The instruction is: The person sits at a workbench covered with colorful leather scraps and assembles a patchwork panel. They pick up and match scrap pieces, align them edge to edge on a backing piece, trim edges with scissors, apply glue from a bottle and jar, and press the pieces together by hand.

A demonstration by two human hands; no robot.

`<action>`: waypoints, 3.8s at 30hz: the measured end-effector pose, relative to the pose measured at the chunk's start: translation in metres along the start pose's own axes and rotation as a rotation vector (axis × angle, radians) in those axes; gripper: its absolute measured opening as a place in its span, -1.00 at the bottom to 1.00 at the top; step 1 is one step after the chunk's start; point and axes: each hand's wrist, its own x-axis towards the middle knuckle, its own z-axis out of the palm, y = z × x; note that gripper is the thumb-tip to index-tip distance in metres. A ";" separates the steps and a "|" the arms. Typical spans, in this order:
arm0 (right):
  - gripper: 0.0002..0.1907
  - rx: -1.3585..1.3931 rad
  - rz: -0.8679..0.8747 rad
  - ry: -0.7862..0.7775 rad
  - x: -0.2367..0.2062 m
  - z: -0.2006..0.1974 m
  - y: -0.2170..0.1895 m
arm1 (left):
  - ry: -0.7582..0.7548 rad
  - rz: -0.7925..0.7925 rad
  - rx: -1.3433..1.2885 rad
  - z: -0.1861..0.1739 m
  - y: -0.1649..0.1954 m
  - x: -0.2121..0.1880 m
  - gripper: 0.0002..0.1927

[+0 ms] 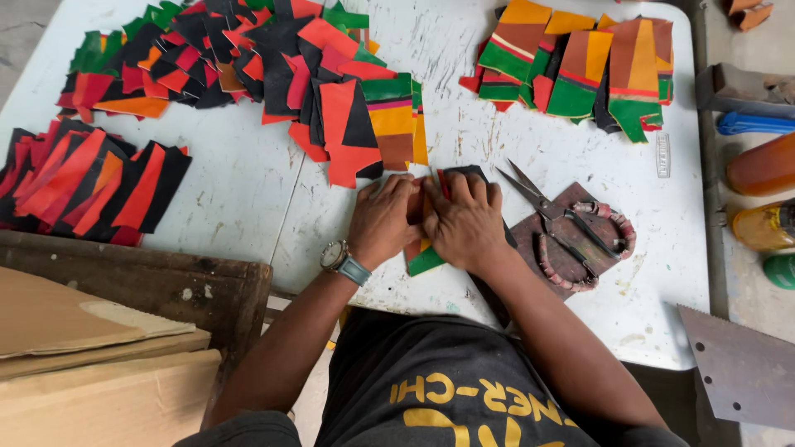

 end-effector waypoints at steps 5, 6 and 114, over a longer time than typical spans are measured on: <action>-0.44 0.020 0.057 -0.024 -0.009 0.003 -0.011 | 0.069 0.034 -0.006 -0.006 0.006 -0.006 -0.23; -0.43 0.036 0.077 -0.057 -0.010 0.003 -0.014 | 0.038 0.014 -0.004 -0.006 0.010 -0.011 -0.25; -0.36 0.102 0.209 -0.406 -0.024 -0.027 0.022 | -0.054 0.083 0.030 -0.006 0.035 -0.009 -0.49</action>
